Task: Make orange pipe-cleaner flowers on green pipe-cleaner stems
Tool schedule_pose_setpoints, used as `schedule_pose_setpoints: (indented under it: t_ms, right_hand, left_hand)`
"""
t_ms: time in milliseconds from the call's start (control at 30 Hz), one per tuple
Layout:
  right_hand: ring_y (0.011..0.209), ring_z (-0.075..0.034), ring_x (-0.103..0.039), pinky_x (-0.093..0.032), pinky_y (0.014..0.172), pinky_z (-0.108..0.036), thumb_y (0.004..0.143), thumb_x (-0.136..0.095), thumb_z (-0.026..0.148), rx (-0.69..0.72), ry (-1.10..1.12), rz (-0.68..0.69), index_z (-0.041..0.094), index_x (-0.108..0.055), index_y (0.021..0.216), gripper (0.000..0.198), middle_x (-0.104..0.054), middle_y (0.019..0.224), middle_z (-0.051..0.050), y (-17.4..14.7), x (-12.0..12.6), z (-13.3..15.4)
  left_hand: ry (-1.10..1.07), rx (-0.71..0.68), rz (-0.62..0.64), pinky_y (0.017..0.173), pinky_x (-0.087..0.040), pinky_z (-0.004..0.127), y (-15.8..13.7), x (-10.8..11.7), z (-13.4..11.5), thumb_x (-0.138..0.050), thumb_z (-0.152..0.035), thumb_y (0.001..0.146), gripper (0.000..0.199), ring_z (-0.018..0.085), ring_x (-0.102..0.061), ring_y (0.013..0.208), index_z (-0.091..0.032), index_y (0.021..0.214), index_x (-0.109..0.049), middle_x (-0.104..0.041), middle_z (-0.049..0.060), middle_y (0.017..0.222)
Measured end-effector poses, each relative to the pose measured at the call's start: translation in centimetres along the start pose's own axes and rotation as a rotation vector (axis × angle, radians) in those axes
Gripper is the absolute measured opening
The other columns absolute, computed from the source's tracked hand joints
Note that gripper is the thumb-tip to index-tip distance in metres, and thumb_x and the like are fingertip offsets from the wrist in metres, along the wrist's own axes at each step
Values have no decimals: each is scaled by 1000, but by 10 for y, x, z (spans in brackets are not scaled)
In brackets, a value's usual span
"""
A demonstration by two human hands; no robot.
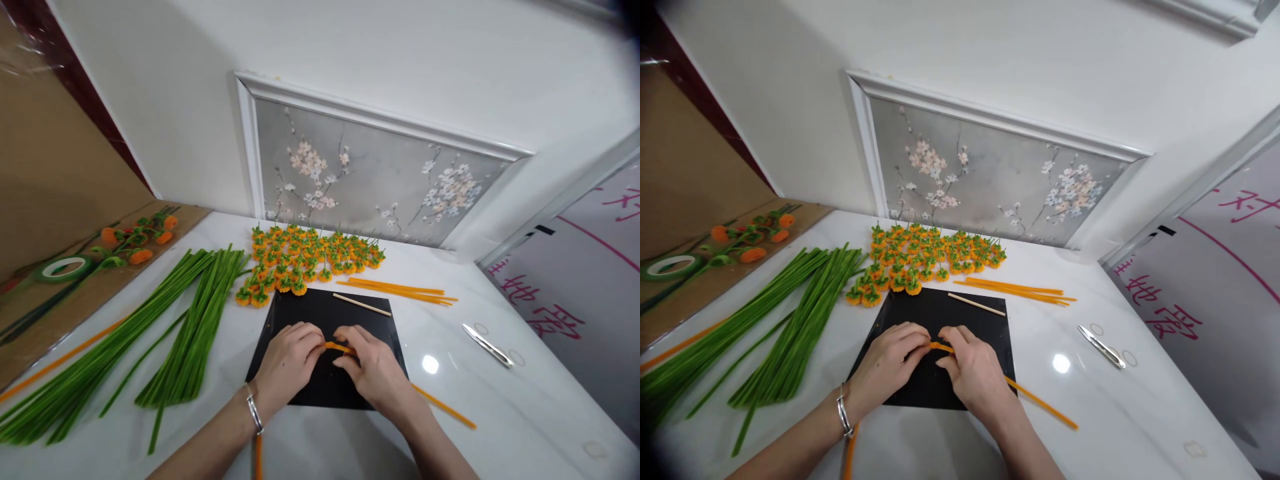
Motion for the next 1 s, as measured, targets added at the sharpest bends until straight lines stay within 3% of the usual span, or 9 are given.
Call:
schedule_pose_setpoints:
  t_ms: [100,200,400,567,733,833,1000]
  right_hand:
    - [77,-17,-61,-44,71,-27,89,-51,15,108,-216,-73,22,-60,100,16,-65,85,-3,1,-4,9]
    - [67,-15,-59,-39,65,-27,93,-43,17,175,-320,-149,22,-64,94,21,-63,74,-2,0,-3,12]
    - [66,-14,-58,-36,64,-26,92,-42,13,89,-300,-101,23,-64,87,25,-64,76,-1,0,2,3]
    - [77,-17,-62,-38,69,-27,92,-53,25,94,-289,-64,24,-61,106,16,-68,88,-1,0,-2,6]
    - [64,-15,-58,-32,62,-29,92,-46,15,201,-395,-141,22,-65,92,20,-66,68,-1,1,-6,18]
    - [60,-14,-57,-30,60,-29,87,-47,10,176,-413,-163,23,-65,80,23,-64,61,1,0,-2,14]
    - [61,-15,-60,-35,60,-28,88,-47,12,41,-438,-262,26,-70,83,27,-68,65,1,-4,19,-13]
  left_hand:
    - [12,1,25,74,-46,31,0,-1,-2,-54,-11,87,13,17,-61,81,-18,82,-64,-68,2,88]
    - [43,-13,31,74,-45,31,0,0,-3,-53,-12,88,14,17,-62,81,-19,84,-64,-69,1,89]
    - [55,-6,4,73,-43,30,0,5,5,-50,-11,90,20,16,-63,82,-19,83,-66,-70,0,92]
    - [47,19,-20,73,-44,29,-1,4,6,-51,-11,89,18,15,-63,80,-18,82,-66,-70,1,90]
    - [30,-15,-7,73,-45,29,-1,1,-3,-52,-10,88,18,15,-64,79,-19,83,-67,-70,1,90]
    - [14,3,15,71,-46,27,-1,0,-3,-52,-14,89,17,15,-64,77,-19,82,-67,-70,1,89]
    - [28,108,32,66,-46,22,-1,2,8,-52,-21,91,15,13,-65,74,-22,86,-67,-68,-2,84]
Point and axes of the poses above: each hand's wrist, its own y-axis towards the middle knuckle, its own x-axis out of the back of the hand, z = x × y, the point moved 6 cm from there along y, towards the middle knuckle
